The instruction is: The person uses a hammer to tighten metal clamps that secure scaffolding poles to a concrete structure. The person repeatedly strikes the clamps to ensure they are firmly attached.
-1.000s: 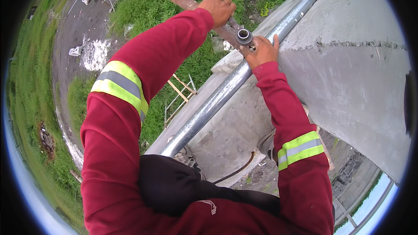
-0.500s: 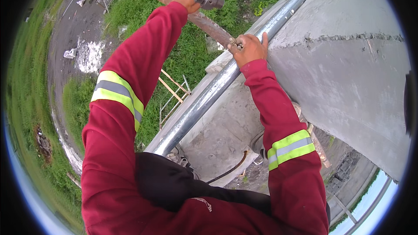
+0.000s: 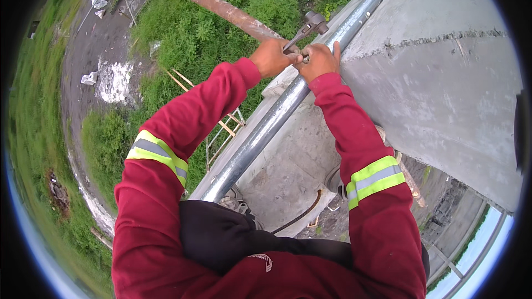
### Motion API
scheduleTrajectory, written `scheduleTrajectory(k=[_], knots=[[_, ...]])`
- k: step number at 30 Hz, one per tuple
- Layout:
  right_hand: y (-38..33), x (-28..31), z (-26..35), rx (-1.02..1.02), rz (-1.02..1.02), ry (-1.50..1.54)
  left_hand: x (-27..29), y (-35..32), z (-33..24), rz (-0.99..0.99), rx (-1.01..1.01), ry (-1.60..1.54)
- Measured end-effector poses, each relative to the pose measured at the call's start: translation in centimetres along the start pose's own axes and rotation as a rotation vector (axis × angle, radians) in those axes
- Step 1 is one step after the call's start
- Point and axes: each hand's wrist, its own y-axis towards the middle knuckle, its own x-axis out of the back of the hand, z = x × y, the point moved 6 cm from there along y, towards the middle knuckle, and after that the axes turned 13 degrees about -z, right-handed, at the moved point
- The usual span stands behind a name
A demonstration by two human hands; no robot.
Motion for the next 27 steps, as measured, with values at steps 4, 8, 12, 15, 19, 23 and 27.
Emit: scheduleTrajectory(k=[4, 8, 12, 15, 19, 23, 27], knots=[[0.4, -0.1, 0.3, 0.014, 0.121, -0.05, -0.5, 0.0, 0.2, 0.006, 0.085, -0.157], [0.7, -0.1, 0.1, 0.026, 0.205, -0.028, -0.8, 0.1, -0.1, -0.046, 0.071, -0.105], [0.3, 0.3, -0.7, 0.041, 0.052, 0.17, -1.2, 0.6, -0.9, -0.039, -0.04, -0.022], [-0.1, 0.4, -1.1, 0.081, -0.082, 0.245, -1.4, 0.5, -1.6, -0.086, -0.19, 0.183], [-2.7, 1.6, 0.5, 0.069, -0.401, 0.22, -1.5, 0.0, -2.0, -0.184, -0.241, 0.191], [-8.0, 0.7, 2.7, -0.23, -0.354, 0.125, -1.6, -0.3, -2.2, -0.2, -0.254, 0.233], [-9.0, 0.2, 3.6, -0.34, -0.443, 0.235, -1.7, -0.7, -3.1, -0.178, -0.34, 0.236]])
